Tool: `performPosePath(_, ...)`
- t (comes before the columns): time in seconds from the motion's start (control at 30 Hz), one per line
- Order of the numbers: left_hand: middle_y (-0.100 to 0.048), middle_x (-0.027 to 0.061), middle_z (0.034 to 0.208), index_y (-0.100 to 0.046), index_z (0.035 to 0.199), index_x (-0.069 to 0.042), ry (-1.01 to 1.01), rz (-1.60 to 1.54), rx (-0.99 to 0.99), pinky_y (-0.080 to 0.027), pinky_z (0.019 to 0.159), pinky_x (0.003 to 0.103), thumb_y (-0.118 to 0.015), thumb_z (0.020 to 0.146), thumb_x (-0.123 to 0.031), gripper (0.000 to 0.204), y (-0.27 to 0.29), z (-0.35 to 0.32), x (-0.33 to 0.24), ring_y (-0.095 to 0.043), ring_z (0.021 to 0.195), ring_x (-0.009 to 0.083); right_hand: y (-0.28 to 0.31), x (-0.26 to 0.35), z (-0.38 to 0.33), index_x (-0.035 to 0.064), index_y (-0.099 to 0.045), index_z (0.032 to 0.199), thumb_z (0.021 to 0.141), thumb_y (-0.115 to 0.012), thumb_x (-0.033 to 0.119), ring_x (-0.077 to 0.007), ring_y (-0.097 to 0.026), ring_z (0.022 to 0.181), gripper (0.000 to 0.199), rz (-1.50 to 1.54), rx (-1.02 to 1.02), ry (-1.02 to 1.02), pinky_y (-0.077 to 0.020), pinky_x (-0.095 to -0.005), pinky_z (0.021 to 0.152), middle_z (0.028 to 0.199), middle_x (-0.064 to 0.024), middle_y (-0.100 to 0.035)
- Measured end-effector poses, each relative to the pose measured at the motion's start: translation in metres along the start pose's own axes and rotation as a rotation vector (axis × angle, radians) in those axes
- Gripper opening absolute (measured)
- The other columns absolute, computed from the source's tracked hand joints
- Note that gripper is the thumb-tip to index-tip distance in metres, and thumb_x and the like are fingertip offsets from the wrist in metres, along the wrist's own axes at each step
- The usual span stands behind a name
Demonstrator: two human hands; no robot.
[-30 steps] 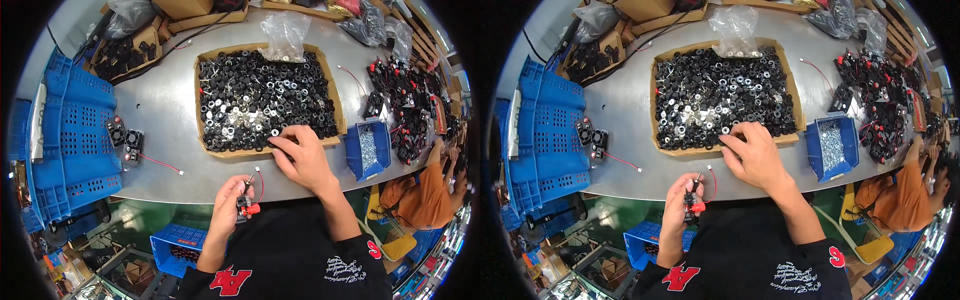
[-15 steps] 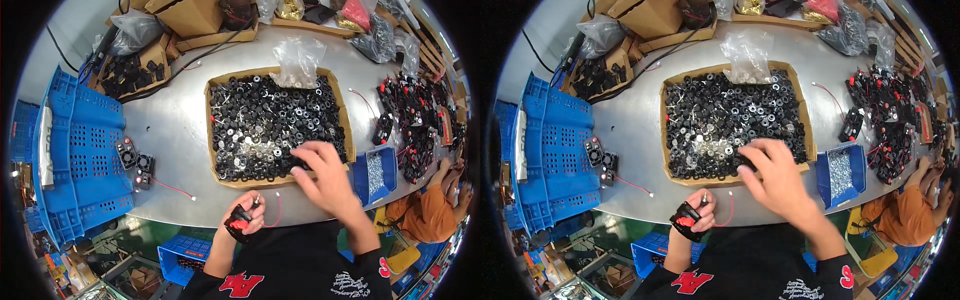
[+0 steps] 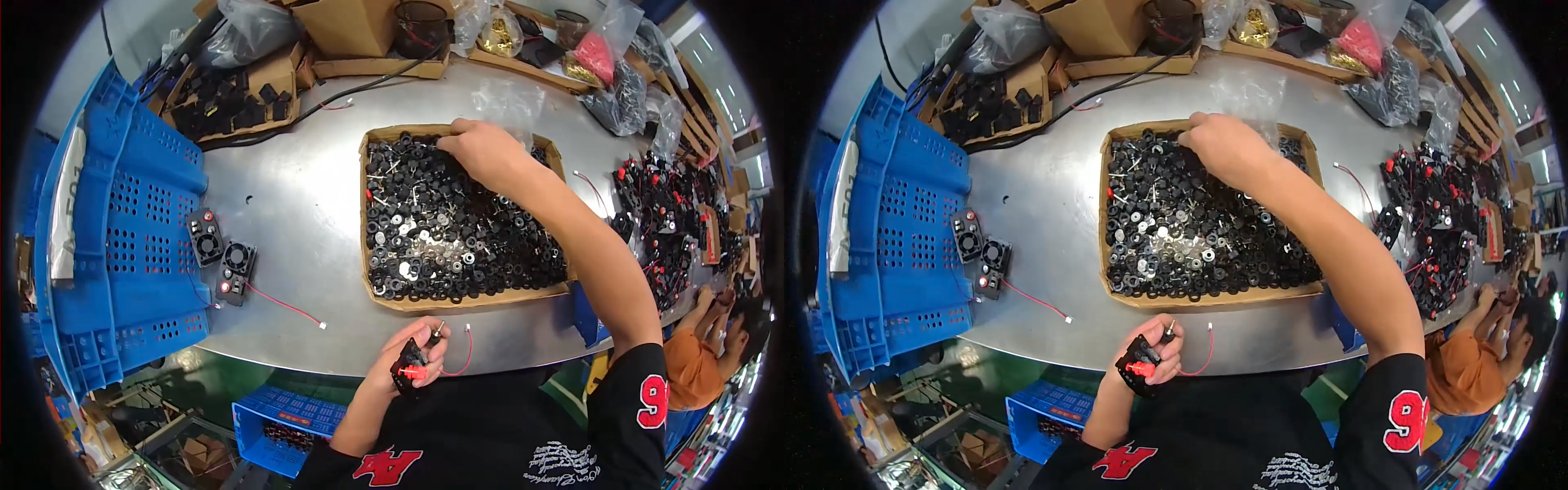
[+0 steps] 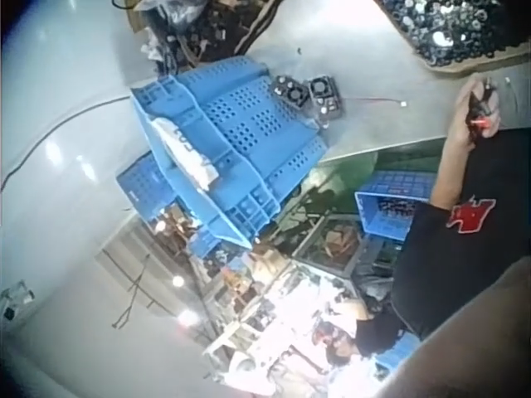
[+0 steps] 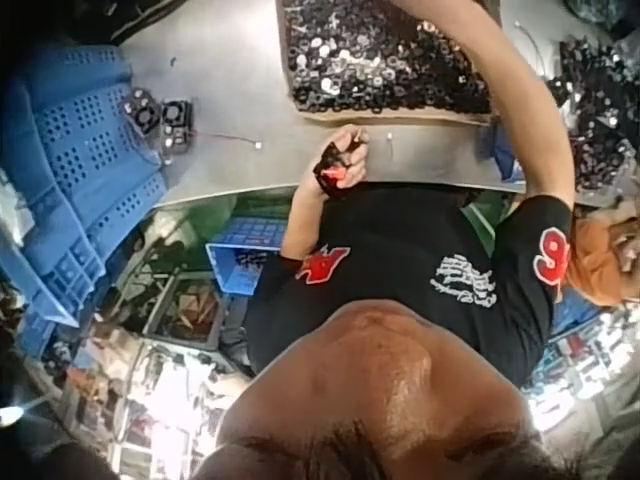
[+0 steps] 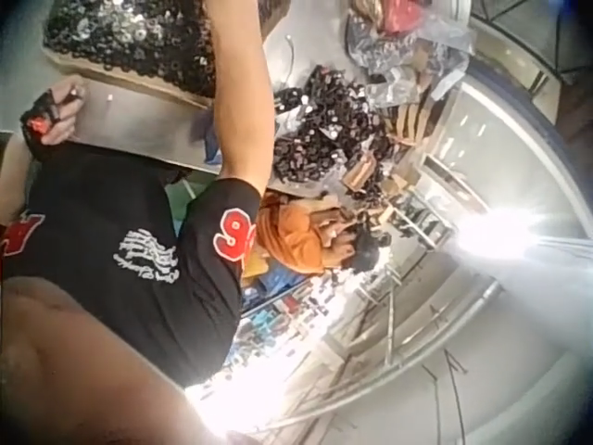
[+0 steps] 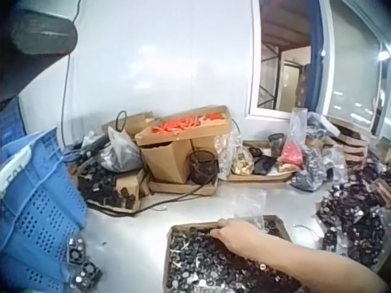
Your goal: Assembling small electronic cooling fans by attaching wires and metal rings at a factory workbench.
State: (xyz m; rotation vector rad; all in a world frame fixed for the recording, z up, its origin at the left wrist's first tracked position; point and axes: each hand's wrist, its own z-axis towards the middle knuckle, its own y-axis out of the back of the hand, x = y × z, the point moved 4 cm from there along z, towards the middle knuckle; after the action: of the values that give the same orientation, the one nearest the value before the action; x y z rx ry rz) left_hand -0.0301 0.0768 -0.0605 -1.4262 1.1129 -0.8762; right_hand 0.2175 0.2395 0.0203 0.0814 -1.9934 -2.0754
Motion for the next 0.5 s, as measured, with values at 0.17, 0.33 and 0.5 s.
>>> performPosePath(0.17,-0.048,0.0078,0.077,-0.046,0.117,0.003,-0.006,0.100,-0.042,-0.033,0.039,0.028,-0.041,0.103,-0.027,0.033,-0.002,-0.002,-0.002,-0.042,0.039,0.0151,0.012,-0.001,0.006,0.0026,-0.070,0.093,0.080,-0.067,0.010,-0.0359,-0.064,0.078,0.015,0.163,-0.025,-0.090,-0.0517,-0.0411,0.073,0.081,-0.0172,-0.067)
performPosePath(0.33,-0.048,0.0078,0.077,-0.046,0.116,0.004,-0.032,0.116,-0.055,-0.032,0.039,0.028,-0.040,0.103,-0.026,0.033,-0.005,-0.001,-0.002,-0.043,0.040,0.0143,0.011,-0.007,-0.011,0.0015,-0.069,0.094,0.082,-0.068,0.013,-0.0307,-0.065,0.070,0.017,0.229,-0.134,-0.128,-0.0516,-0.0374,0.068,0.077,-0.0170,-0.067)
performPosePath(0.5,-0.049,0.0062,0.079,-0.046,0.115,0.004,-0.040,0.133,-0.040,-0.034,0.041,0.024,-0.043,0.101,-0.027,0.034,-0.010,-0.001,-0.003,-0.043,0.044,0.0114,0.013,-0.010,-0.028,0.0000,-0.069,0.091,0.084,-0.066,0.013,-0.0227,-0.066,0.064,0.015,0.597,-0.082,-0.378,-0.0510,-0.0368,0.063,0.076,-0.0148,-0.068)
